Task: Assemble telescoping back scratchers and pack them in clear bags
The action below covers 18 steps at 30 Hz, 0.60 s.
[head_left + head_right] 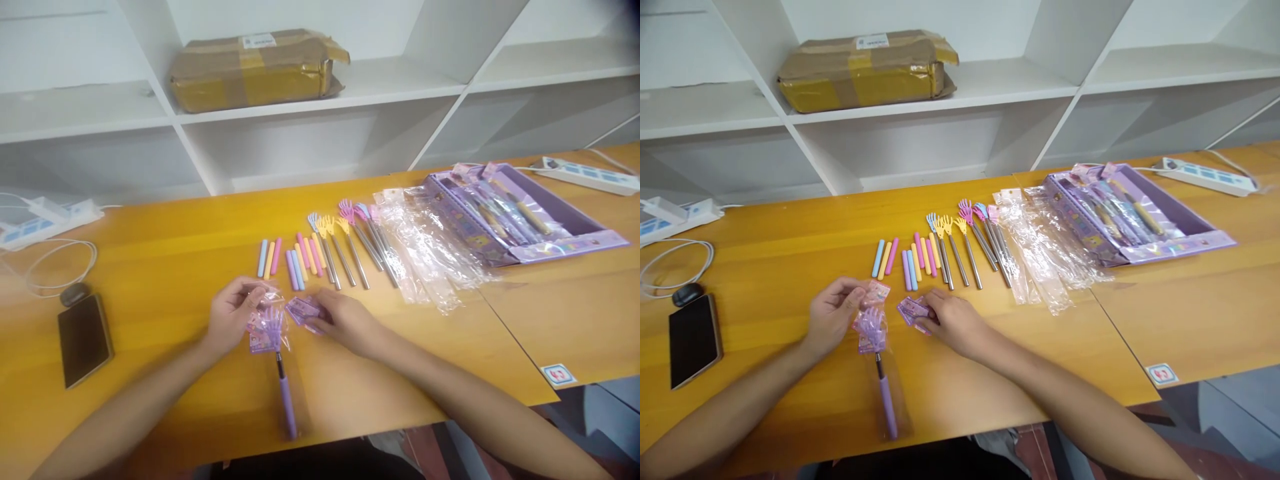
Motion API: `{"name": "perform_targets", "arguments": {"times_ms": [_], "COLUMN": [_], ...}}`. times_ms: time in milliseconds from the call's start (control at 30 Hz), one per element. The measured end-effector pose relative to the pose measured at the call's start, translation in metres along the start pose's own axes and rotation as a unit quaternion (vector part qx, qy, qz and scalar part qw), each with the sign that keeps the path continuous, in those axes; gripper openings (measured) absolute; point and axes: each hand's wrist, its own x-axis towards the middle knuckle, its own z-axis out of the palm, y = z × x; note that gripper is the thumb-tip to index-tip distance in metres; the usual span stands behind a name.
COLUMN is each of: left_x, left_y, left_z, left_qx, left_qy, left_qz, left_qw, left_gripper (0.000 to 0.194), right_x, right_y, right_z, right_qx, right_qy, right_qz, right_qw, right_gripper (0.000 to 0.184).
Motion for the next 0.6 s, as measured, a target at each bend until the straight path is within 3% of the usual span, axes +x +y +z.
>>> {"name": "perform_targets", "arguments": {"times_ms": [67,133,233,333,400,600], "left_x": [-0.005,-0.011,-0.019,-0.023,-0.025,-0.028], "left_y": [-0.004,-0.005,-0.004,-0.006,-0.008,-0.014], "left_z": [0.005,0.011,0.021,0.027,0.027,0.021], "left_qx": [-0.002,-0.013,-0.056,-0.082,-0.069,-0.030], "left_qy": [-0.003,0.001,-0.008,-0.067,-0.099,-0.117], "left_qz": [-0.046,-0.074,-0.102,-0.118,-0.117,-0.098], "left_qw": [0.999,0.997,0.993,0.987,0.986,0.988], "left_gripper": [0.029,0.033,0.032,0.044,0.033,0.026], "right_x": [0.003,0.003,-0.004,-0.013,-0.016,-0.008], "right_y": [0.002,0.002,-0.002,-0.008,-0.012,-0.012], "right_z": [-0.007,-0.013,-0.019,-0.018,-0.012,0.003], "right_qx": [0.021,0.016,-0.032,-0.043,-0.047,-0.103], "right_qy": [0.053,0.158,0.295,0.246,0.182,0.161], "right_qz": [-0.023,-0.087,-0.220,-0.338,-0.379,-0.399], "right_qw": [0.998,0.983,0.929,0.907,0.906,0.897], "right_gripper": [0.018,0.014,0.025,0.038,0.032,0.014]}}
